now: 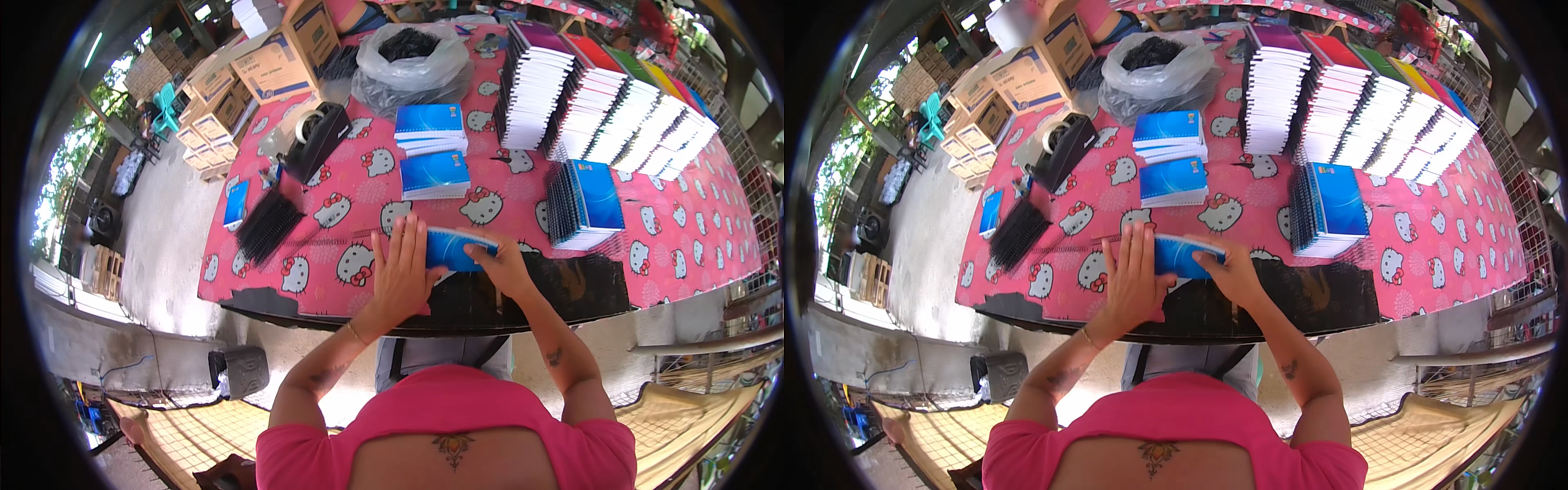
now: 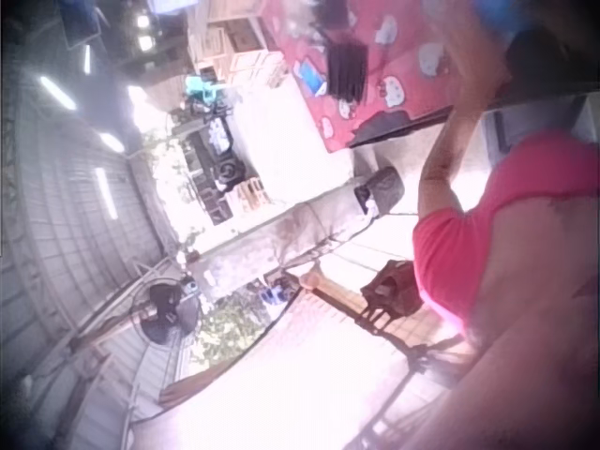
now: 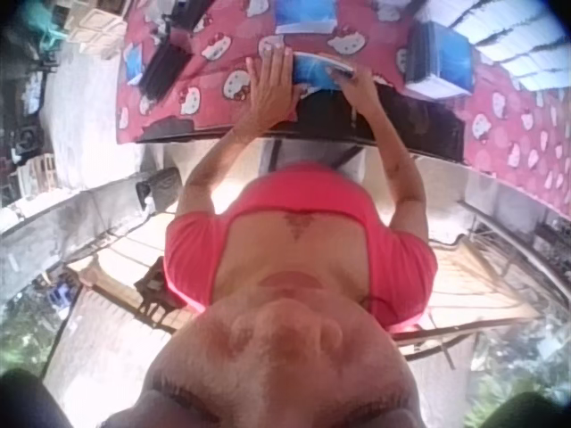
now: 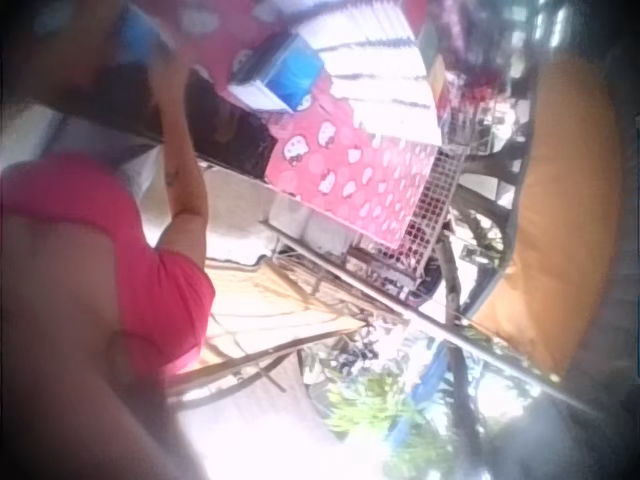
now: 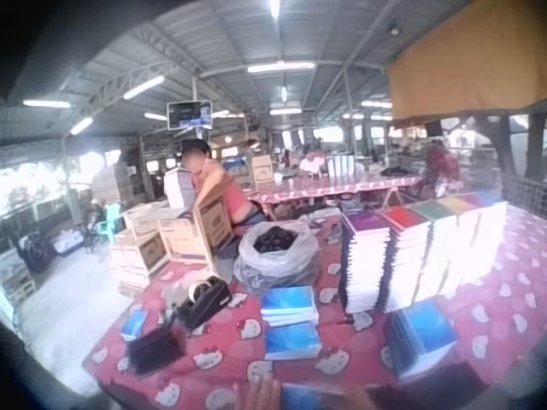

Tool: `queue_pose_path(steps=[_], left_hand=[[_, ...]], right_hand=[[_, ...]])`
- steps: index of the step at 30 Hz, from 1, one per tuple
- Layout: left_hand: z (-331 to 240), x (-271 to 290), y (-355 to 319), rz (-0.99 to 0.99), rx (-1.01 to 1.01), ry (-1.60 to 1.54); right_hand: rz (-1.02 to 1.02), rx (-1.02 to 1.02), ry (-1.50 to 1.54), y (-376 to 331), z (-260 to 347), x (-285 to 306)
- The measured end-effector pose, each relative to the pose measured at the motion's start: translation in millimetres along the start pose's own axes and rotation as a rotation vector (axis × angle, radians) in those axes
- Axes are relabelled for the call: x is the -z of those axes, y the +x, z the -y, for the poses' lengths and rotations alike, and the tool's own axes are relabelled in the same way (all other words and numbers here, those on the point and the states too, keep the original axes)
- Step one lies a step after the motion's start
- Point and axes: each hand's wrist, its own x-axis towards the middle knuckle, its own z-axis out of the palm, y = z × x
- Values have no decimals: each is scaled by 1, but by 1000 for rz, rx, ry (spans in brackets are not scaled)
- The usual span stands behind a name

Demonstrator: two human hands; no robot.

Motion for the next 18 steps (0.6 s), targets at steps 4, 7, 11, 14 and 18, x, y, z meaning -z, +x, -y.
queue_pose_path(steps=[4,7,11,14,18], left_hand=[[42,6,25,296,66,-289],[51,14,39,505,227,-684],[49,11,38,339,45,-486],[6,13,27,72,-81,-103],[0,3,-2,129,-47,-28]], right_hand=[[-3,38,71,-1,-13,-5],[-23,53,153,1,-8,1],[-9,38,102,-5,8,3],[-85,11,125,-9,15,2],[-65,33,117,-2,12,-9]])
